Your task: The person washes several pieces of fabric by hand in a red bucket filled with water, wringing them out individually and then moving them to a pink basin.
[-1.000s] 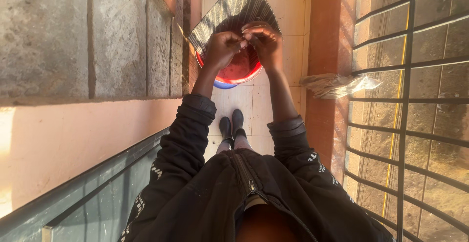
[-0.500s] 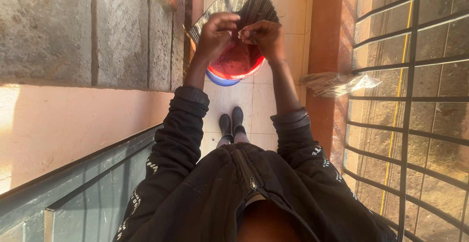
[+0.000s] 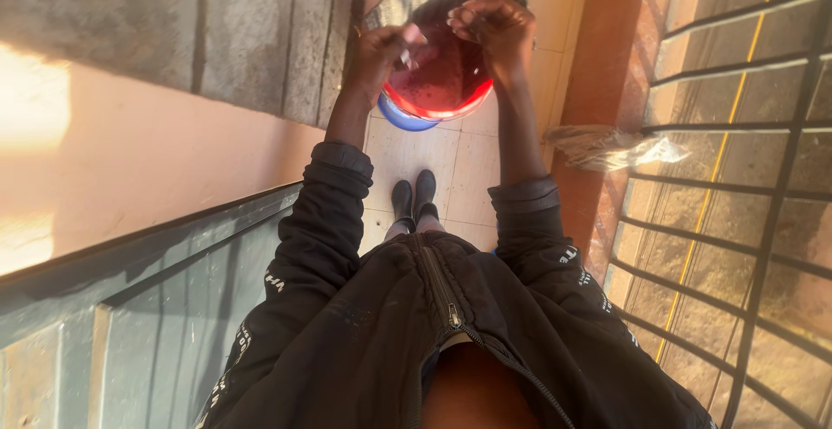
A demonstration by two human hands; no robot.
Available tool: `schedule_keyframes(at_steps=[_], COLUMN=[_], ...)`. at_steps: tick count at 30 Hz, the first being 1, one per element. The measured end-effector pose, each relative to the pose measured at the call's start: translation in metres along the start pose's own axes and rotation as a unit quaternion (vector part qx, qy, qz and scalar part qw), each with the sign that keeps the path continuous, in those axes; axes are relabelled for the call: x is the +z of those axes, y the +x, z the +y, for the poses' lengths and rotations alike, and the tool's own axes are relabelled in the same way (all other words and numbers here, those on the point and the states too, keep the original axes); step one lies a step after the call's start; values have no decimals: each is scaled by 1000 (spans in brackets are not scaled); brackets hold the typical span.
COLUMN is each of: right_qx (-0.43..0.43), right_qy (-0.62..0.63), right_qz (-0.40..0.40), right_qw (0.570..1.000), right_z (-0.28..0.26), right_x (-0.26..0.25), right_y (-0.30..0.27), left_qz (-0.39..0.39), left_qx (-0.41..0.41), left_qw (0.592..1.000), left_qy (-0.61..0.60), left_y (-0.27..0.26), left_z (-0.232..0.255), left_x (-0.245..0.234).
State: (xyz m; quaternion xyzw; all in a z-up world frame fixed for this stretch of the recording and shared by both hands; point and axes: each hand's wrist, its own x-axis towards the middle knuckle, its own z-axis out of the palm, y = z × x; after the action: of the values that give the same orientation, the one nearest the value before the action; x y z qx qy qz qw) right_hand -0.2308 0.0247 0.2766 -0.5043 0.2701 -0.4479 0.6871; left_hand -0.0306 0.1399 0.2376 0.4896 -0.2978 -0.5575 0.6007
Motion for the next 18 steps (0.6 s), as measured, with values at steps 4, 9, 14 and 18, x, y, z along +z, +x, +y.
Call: schedule_keyframes(at_steps=[4,9,14,18], right_qx=[68,169,111,57], right_qy=[-18,-123,-108,-46], right_qz=[-9,-138,-348,-188], right_qw=[997,968,925,979], right_z=[-10,-22,-40,-42], right_x=[16,34,36,43], right_y=[-8,-23,-39,-46], left_qz=[143,150,81,7], left_qx=[37,51,16,-2], left_qw=[983,977,985,983], left_qy=[-110,-146,-154,-185], left_y=[-11,-14,-1,-1], left_z=[10,36,33,27], left_x=[-14,6,28,46])
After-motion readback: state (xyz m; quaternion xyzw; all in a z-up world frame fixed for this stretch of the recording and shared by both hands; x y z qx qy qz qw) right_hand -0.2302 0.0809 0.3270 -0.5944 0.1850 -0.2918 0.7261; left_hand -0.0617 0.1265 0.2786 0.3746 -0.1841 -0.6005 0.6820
